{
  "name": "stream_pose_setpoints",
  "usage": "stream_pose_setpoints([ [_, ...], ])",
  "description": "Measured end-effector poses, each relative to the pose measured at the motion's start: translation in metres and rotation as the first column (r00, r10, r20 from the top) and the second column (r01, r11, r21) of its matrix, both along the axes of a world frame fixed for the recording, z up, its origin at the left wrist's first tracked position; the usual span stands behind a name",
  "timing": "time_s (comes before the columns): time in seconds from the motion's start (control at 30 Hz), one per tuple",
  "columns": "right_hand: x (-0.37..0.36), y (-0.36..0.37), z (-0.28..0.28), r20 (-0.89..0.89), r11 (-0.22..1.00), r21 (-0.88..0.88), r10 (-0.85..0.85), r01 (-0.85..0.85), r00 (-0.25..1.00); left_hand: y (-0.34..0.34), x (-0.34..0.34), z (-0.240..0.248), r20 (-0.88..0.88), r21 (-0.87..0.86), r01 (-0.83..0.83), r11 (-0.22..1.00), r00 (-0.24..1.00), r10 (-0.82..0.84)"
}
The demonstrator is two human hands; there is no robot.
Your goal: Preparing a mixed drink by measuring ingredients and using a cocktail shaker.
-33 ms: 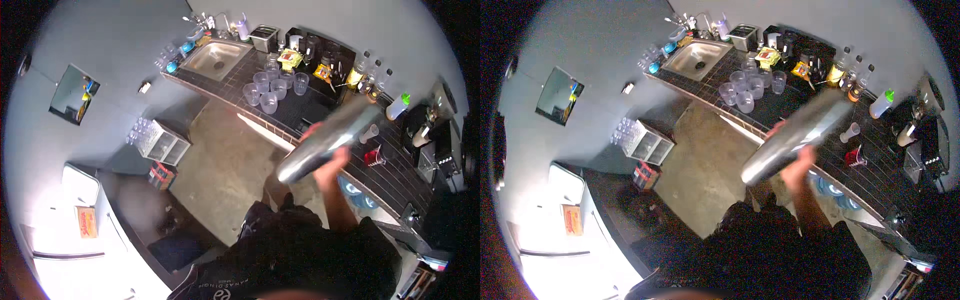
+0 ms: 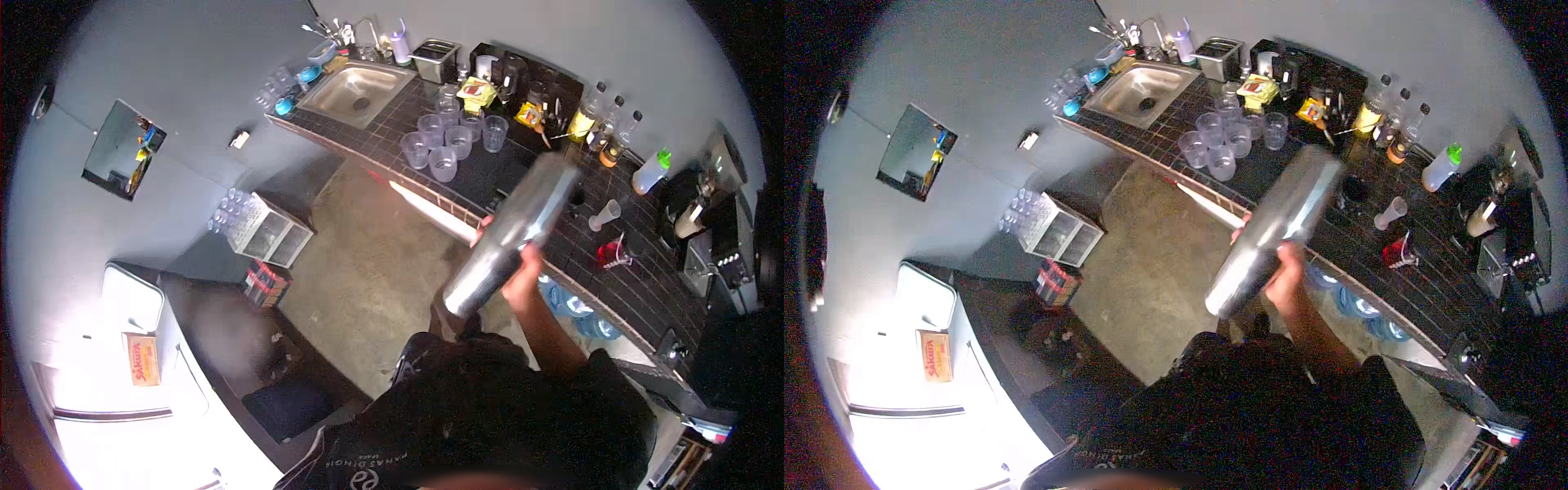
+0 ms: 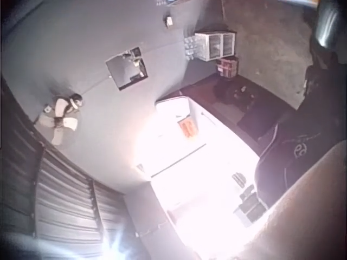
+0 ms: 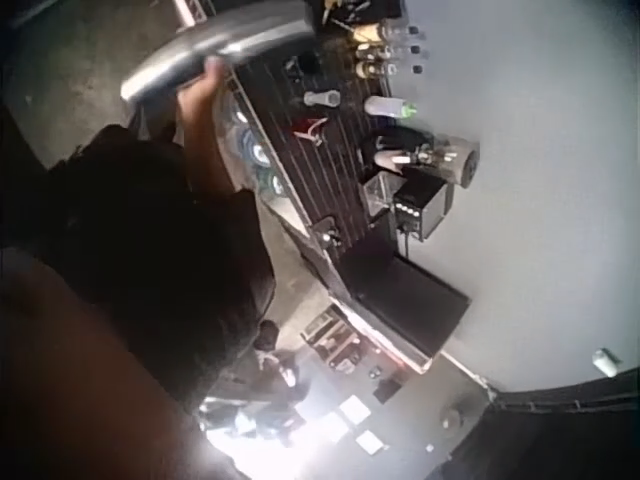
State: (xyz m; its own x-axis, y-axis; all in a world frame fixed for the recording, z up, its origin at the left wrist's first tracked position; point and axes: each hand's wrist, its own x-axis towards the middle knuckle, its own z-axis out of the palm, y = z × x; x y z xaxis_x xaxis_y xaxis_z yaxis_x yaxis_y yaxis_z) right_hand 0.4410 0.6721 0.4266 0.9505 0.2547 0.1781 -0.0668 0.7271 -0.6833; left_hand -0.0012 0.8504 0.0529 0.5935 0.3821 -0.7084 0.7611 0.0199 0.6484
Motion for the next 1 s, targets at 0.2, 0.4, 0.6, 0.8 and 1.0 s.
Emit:
stream_pose_setpoints([
  [0.2, 0.051, -0.06, 0.118, 0.197, 0.936, 0.105, -0.35, 0.335, 0.916, 0.024, -0.065, 0.017, 0.079, 0.126, -0.149, 0.981, 0.987, 0.14],
  [0.4, -0.07, 0.039, 0.056, 0.08, 0.971, 0.147, -0.201, 0.188, 0.976, 0.019, -0.063, 0.009, 0.196, 0.185, -0.266, 0.946, 0.953, 0.23],
  [0.6, -0.031, 0.014, 0.103, 0.142, 0.924, 0.33, -0.253, 0.195, 0.957, 0.053, -0.166, -0.036, 0.211, 0.295, -0.327, 0.898, 0.939, 0.273],
  [0.8, -0.119, 0.094, 0.04, 0.079, 0.958, 0.262, 0.103, -0.12, 0.992, 0.076, -0.189, -0.087, 0.289, 0.159, -0.348, 0.924, 0.911, 0.293],
  [1.0, -0.04, 0.035, 0.08, -0.06, 0.863, 0.376, -0.342, 0.339, 0.938, 0.083, -0.228, -0.071, 0.001, 0.632, 0.249, 0.734, 0.947, -0.322],
])
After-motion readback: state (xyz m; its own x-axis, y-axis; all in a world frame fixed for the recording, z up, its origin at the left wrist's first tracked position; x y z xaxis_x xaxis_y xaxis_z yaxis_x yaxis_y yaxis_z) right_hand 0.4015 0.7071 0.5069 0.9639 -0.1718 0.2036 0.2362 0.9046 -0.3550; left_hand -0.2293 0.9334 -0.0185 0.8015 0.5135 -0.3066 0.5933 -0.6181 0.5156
